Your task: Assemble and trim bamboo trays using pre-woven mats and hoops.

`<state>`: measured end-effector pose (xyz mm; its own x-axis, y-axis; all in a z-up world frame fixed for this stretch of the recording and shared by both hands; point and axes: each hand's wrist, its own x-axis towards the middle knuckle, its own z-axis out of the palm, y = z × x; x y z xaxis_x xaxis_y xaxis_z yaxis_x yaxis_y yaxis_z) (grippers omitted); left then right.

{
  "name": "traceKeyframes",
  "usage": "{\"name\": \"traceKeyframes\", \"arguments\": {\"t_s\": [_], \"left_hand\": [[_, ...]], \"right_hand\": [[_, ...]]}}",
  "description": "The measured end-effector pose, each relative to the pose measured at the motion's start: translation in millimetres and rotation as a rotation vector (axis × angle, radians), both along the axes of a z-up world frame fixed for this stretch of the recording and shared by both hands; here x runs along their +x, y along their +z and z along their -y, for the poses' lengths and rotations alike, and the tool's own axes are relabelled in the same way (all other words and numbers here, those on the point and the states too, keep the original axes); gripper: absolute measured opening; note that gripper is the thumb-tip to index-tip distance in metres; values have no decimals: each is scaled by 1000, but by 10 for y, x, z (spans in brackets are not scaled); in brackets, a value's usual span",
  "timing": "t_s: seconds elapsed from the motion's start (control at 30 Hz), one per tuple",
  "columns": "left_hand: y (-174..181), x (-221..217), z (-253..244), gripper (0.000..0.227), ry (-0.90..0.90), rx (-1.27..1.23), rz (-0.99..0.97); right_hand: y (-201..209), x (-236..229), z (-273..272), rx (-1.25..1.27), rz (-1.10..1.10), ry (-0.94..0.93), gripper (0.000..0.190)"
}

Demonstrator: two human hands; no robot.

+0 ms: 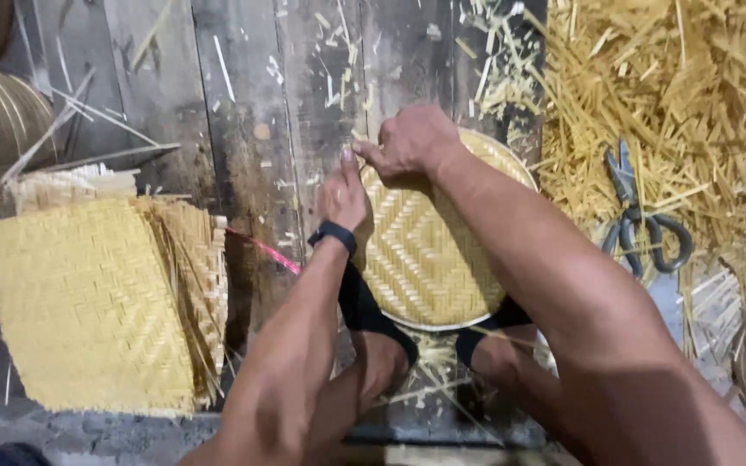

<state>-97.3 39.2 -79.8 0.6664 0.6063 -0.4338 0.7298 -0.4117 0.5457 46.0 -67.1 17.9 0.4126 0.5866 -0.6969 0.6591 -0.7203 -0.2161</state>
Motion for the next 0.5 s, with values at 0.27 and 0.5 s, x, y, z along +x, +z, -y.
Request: {"name": "traceKeyframes", "arguments": {"t_s": [0.27,0.5], "left_hand": [[-1030,-162,-339,72,195,-262,258],[-357,-866,-442,42,674,-532,575]], "right_hand": [[-107,-41,438,367,120,-213,55],[1400,-276,3045,332,408,-166,48]]}}
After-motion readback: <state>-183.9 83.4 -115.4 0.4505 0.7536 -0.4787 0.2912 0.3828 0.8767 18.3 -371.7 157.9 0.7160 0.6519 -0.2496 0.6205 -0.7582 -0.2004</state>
